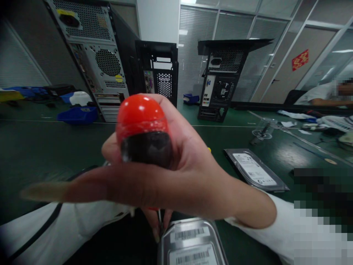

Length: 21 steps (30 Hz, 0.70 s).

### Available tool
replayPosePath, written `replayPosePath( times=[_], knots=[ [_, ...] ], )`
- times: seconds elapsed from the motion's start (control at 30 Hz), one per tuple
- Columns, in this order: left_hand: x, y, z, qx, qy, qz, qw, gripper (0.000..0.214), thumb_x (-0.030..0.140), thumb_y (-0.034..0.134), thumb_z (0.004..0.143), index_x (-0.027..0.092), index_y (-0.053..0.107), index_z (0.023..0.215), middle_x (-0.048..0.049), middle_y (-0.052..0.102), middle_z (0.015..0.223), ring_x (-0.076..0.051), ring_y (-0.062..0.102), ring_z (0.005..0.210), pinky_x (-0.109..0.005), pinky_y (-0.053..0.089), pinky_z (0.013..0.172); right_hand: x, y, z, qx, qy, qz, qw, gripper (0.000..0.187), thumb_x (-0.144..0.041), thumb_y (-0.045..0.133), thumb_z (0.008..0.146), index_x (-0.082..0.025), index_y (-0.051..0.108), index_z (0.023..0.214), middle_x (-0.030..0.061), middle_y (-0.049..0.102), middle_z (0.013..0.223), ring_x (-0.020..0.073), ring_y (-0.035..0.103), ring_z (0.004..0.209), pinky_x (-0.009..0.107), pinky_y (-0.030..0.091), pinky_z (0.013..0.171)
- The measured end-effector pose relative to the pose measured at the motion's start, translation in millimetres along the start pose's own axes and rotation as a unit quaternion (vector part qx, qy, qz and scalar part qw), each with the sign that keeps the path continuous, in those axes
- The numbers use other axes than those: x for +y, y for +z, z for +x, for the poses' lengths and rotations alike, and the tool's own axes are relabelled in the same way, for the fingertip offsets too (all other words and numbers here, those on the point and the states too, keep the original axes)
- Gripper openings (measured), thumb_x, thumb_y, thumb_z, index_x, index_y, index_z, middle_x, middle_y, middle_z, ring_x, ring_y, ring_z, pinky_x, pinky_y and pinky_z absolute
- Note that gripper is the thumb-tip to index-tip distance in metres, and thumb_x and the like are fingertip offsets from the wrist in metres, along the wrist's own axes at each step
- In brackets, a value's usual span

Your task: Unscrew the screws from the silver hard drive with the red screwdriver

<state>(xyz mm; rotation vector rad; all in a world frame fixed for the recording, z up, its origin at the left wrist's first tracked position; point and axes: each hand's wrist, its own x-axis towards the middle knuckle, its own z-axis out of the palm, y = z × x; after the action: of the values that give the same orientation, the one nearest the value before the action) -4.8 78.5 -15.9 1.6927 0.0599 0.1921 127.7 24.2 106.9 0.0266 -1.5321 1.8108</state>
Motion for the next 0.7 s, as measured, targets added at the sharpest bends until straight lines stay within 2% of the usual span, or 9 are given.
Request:
replayPosePath(
  times=[0.07, 0.13, 0.23, 0.37, 0.47, 0.53, 0.6, 0.67, 0.7],
  knots=[
    [2.6, 0.2, -1.1, 0.004, 0.005, 0.004, 1.0, 0.015, 0.014, 0.078, 0.057, 0.015, 0.072, 0.071, -0.0001, 0.068, 0.076, -0.014, 0.065, 0.08, -0.018, 0.05, 0.076, -4.2, 0.1, 1.2, -0.001, 0.02, -0.041, 0.999, 0.036, -0.054, 0.043, 0.081, -0.029, 0.051, 0.105, -0.0047, 0.048, 0.069, 0.0067, 0.05, 0.053, 0.022, 0.044, 0.05],
    [2.9, -0.1, -0.5, 0.011, 0.008, 0.012, 1.0, 0.017, 0.013, 0.08, 0.053, 0.016, 0.073, 0.068, 0.0001, 0.067, 0.073, -0.014, 0.064, 0.076, -0.017, 0.05, 0.073, -9.4, 1.2, 1.4, 0.015, 0.054, -0.09, 0.994, 0.042, -0.056, 0.034, 0.083, -0.027, 0.054, 0.108, -0.0025, 0.049, 0.073, 0.0092, 0.052, 0.058, 0.026, 0.046, 0.053],
    [-2.5, -2.0, 3.2, 0.016, -0.01, 0.019, 1.0, 0.02, 0.015, 0.083, 0.045, 0.017, 0.072, 0.062, 0.0013, 0.065, 0.064, -0.013, 0.063, 0.068, -0.016, 0.05, 0.067, -12.6, 2.6, -0.3, 0.026, 0.056, -0.109, 0.992, 0.048, -0.058, 0.04, 0.08, -0.023, 0.057, 0.108, 0.0016, 0.052, 0.085, 0.0129, 0.055, 0.07, 0.03, 0.049, 0.061],
    [-15.4, -7.0, 11.3, -0.06, -0.042, -0.007, 0.997, 0.019, 0.019, 0.082, 0.049, 0.017, 0.074, 0.067, 0.0004, 0.067, 0.066, -0.014, 0.064, 0.069, -0.018, 0.05, 0.069, -5.8, -1.4, -2.1, 0.005, 0.022, -0.034, 0.999, 0.047, -0.058, 0.055, 0.071, -0.022, 0.056, 0.101, 0.0032, 0.054, 0.093, 0.0141, 0.058, 0.073, 0.031, 0.051, 0.064],
    [-21.7, -9.6, 13.9, -0.094, -0.025, -0.034, 0.995, 0.021, 0.023, 0.083, 0.05, 0.017, 0.073, 0.068, 0.0, 0.068, 0.067, -0.015, 0.065, 0.069, -0.019, 0.05, 0.071, -1.7, -3.8, -1.4, -0.025, 0.0, -0.028, 0.999, 0.045, -0.058, 0.053, 0.073, -0.022, 0.054, 0.101, 0.0, 0.055, 0.077, 0.0098, 0.057, 0.057, 0.024, 0.047, 0.053],
    [-20.3, -9.1, 11.2, -0.082, -0.004, -0.035, 0.996, 0.02, 0.022, 0.082, 0.052, 0.017, 0.073, 0.069, 0.0, 0.068, 0.068, -0.014, 0.064, 0.067, -0.018, 0.05, 0.071, -3.0, -2.4, 0.0, -0.017, 0.001, -0.049, 0.999, 0.046, -0.059, 0.048, 0.075, -0.023, 0.052, 0.103, -0.0029, 0.052, 0.067, 0.0076, 0.053, 0.05, 0.021, 0.043, 0.048],
    [-13.6, -7.1, 5.9, -0.061, 0.019, -0.011, 0.998, 0.018, 0.019, 0.08, 0.055, 0.016, 0.073, 0.071, -0.0002, 0.068, 0.069, -0.013, 0.063, 0.068, -0.018, 0.05, 0.072, -7.0, 0.9, 1.7, -0.007, 0.017, -0.081, 0.997, 0.049, -0.062, 0.036, 0.079, -0.023, 0.054, 0.102, -0.0049, 0.049, 0.062, 0.0072, 0.052, 0.049, 0.021, 0.042, 0.047],
    [-3.7, -4.8, 0.8, 0.011, 0.037, 0.049, 0.998, 0.016, 0.02, 0.08, 0.056, 0.016, 0.072, 0.07, -0.0006, 0.067, 0.071, -0.014, 0.063, 0.075, -0.018, 0.049, 0.074, -11.1, 4.0, 2.4, -0.011, 0.038, -0.106, 0.994, 0.057, -0.062, 0.021, 0.081, -0.022, 0.057, 0.099, -0.0045, 0.048, 0.064, 0.0085, 0.055, 0.055, 0.023, 0.044, 0.052],
    [1.1, -3.9, -0.9, 0.014, 0.033, 0.064, 0.997, 0.016, 0.021, 0.08, 0.057, 0.016, 0.073, 0.07, -0.0006, 0.067, 0.072, -0.014, 0.063, 0.076, -0.018, 0.049, 0.075, -12.4, 4.9, 2.2, -0.015, 0.043, -0.112, 0.993, 0.06, -0.062, 0.016, 0.081, -0.021, 0.058, 0.098, -0.0035, 0.048, 0.066, 0.0097, 0.057, 0.058, 0.025, 0.045, 0.055]
  ],
)
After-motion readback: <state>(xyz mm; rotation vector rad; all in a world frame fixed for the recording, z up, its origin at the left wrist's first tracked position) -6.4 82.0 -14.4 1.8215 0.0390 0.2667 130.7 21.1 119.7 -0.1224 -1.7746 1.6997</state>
